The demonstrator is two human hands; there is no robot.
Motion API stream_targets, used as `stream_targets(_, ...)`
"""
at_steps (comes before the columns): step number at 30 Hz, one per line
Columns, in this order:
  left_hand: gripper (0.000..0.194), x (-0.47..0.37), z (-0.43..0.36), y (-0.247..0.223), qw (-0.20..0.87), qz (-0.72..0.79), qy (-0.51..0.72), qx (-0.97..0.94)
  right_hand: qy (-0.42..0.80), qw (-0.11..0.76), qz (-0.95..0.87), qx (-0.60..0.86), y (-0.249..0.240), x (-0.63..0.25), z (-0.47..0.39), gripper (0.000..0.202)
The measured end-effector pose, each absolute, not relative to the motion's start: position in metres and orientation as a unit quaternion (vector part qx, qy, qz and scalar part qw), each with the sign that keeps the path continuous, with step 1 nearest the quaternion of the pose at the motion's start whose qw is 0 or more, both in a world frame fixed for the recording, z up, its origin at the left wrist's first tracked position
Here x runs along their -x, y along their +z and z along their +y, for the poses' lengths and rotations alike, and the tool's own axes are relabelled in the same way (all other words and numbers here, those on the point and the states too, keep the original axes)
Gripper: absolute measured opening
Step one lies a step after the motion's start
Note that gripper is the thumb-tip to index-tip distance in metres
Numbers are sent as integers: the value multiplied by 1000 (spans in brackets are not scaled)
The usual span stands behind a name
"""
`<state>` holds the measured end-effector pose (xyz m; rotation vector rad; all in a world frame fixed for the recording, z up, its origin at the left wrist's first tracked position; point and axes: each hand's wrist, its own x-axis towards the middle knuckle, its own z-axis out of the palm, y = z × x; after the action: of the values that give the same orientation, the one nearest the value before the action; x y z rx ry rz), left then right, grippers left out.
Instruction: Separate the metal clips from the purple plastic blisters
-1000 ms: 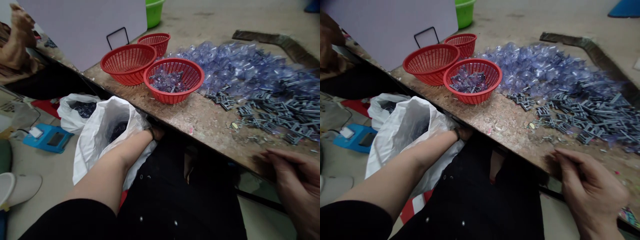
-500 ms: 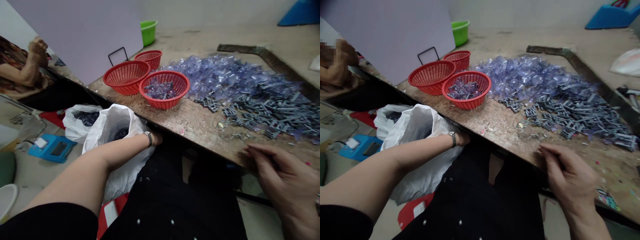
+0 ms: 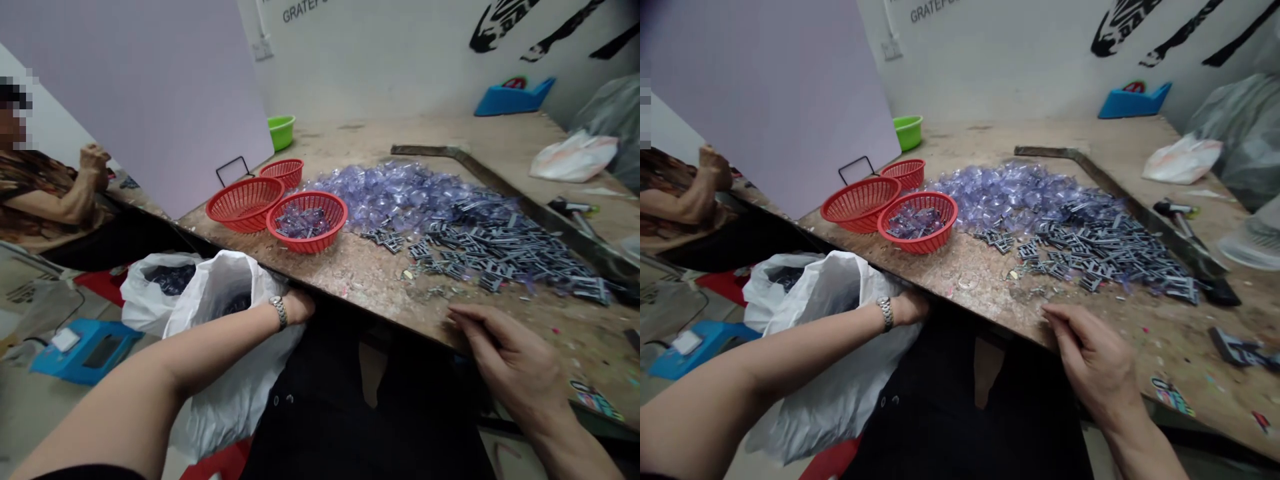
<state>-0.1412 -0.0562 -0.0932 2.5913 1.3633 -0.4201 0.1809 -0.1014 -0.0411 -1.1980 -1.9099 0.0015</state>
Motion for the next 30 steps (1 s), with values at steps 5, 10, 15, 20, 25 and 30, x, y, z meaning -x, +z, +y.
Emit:
stream_targets(5,16,113,-85,-21,83,402,-178,-895,12,422,-770,478,-48,-185,-100,19)
stream_targets(10,19,103,-75,59,20,442,-96,-892,24,432,-767,473,-52,-185,-101,18)
stream_targets(15,23,123,-24,94,-46,511,54,-857,50,440,-759,478,-49,-183,-102,16)
stream_targets(20,26,145,13,85,-28,568,104,-816,53,442,-756,480,-48,-181,-103,17)
stream_targets(25,30,152,18,72,-37,584,125,-802,56,439,-759,478,-47,-179,-104,17)
stream_targets(30,31,147,21,75,-36,619,204,-758,42,422,-769,478,-46,-177,-105,17)
